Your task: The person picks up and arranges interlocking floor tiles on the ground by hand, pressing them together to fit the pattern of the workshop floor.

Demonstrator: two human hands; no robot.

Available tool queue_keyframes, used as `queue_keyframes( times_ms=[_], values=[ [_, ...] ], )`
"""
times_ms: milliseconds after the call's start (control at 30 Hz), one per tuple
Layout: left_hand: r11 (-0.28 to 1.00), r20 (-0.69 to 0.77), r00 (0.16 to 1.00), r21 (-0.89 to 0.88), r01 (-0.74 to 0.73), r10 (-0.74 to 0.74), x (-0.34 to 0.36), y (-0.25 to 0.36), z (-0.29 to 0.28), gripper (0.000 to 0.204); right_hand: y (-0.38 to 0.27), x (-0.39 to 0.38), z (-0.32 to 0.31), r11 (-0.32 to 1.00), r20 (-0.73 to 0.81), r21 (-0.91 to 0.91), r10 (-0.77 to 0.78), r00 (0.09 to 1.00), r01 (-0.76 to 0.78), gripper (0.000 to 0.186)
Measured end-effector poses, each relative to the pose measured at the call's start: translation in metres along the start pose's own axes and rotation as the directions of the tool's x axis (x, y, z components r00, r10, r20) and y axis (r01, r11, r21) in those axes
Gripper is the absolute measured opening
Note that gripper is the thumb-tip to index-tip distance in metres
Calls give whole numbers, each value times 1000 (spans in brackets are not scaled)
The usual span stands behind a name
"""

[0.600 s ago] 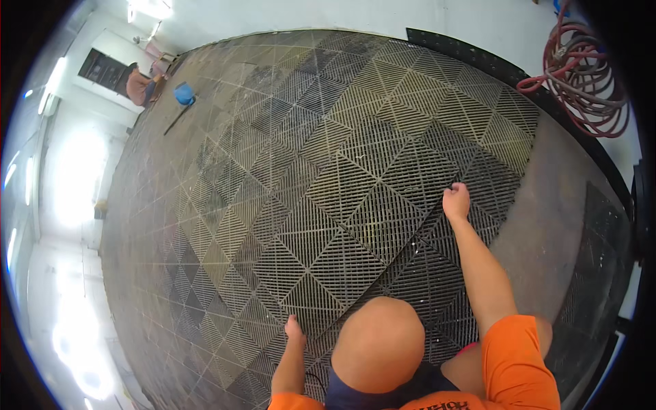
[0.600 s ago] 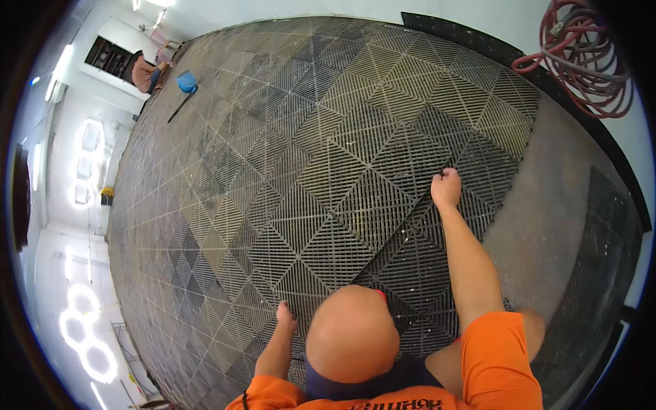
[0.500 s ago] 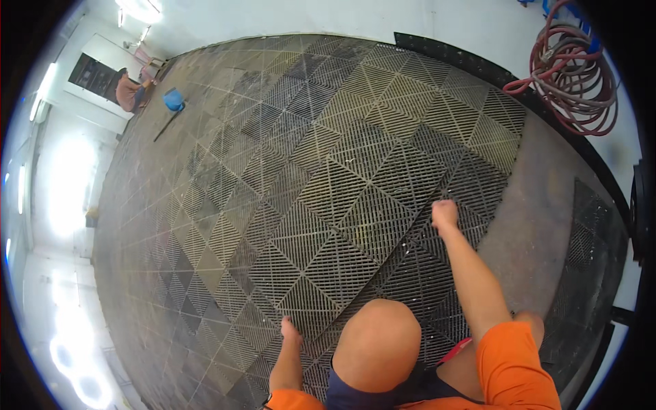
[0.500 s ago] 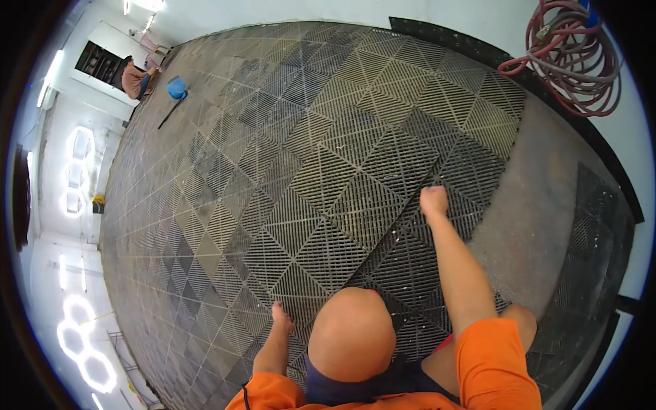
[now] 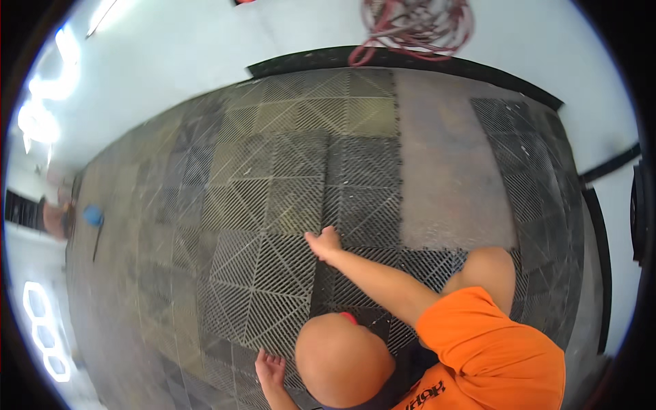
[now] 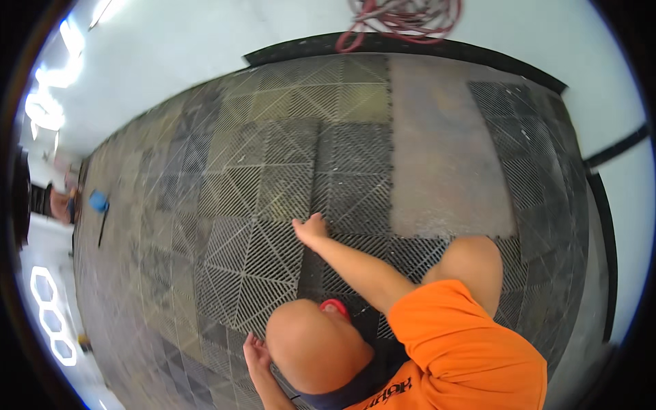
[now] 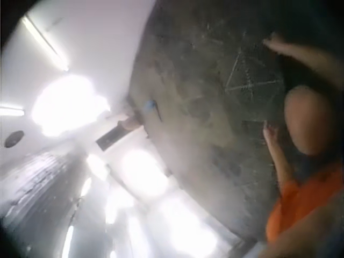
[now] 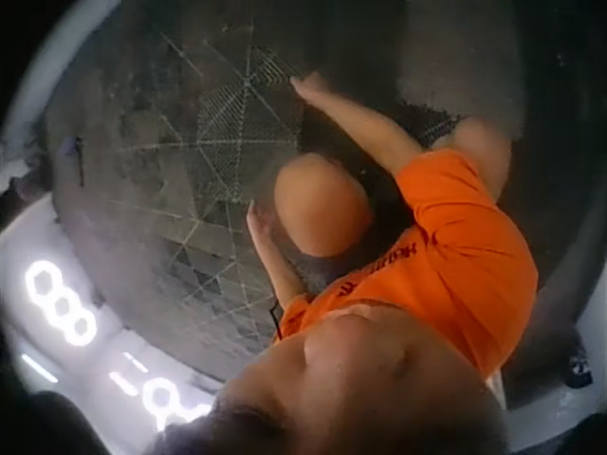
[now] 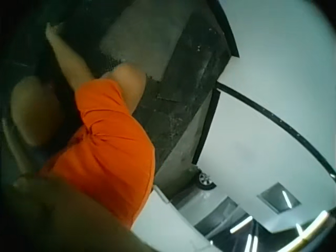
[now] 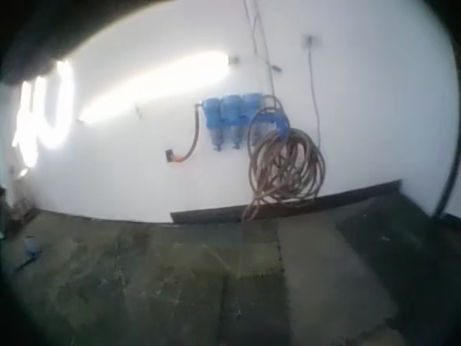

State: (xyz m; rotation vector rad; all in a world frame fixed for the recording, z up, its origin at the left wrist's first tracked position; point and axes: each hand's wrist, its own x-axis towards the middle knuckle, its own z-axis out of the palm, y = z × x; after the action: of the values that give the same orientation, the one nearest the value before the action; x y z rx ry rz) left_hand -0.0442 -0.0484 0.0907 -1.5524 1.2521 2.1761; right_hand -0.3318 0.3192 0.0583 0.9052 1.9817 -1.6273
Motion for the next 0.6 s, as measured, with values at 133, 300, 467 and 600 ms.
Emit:
queue_keyframes(
  times_ms=[133,300,467,600],
  values=[
    [997,150,986,-33,-63,68,12,0,36,55,-31,-3,3,956,70,207,199,977,-210,73],
    [987,108,992,155,48,-65,-86,-46,174,51,4,29,-46,969,-358,191,-78,930,154,44],
    [988,32,997,135,-72,68,-55,-49,201,42,-54,-7,-68,921,-402,326,-71,913,216,43],
    [970,290,957,241,-40,-33,-46,-49,223,34,7,11,-121,885,-626,329,-56,778,328,41]
  ],
)
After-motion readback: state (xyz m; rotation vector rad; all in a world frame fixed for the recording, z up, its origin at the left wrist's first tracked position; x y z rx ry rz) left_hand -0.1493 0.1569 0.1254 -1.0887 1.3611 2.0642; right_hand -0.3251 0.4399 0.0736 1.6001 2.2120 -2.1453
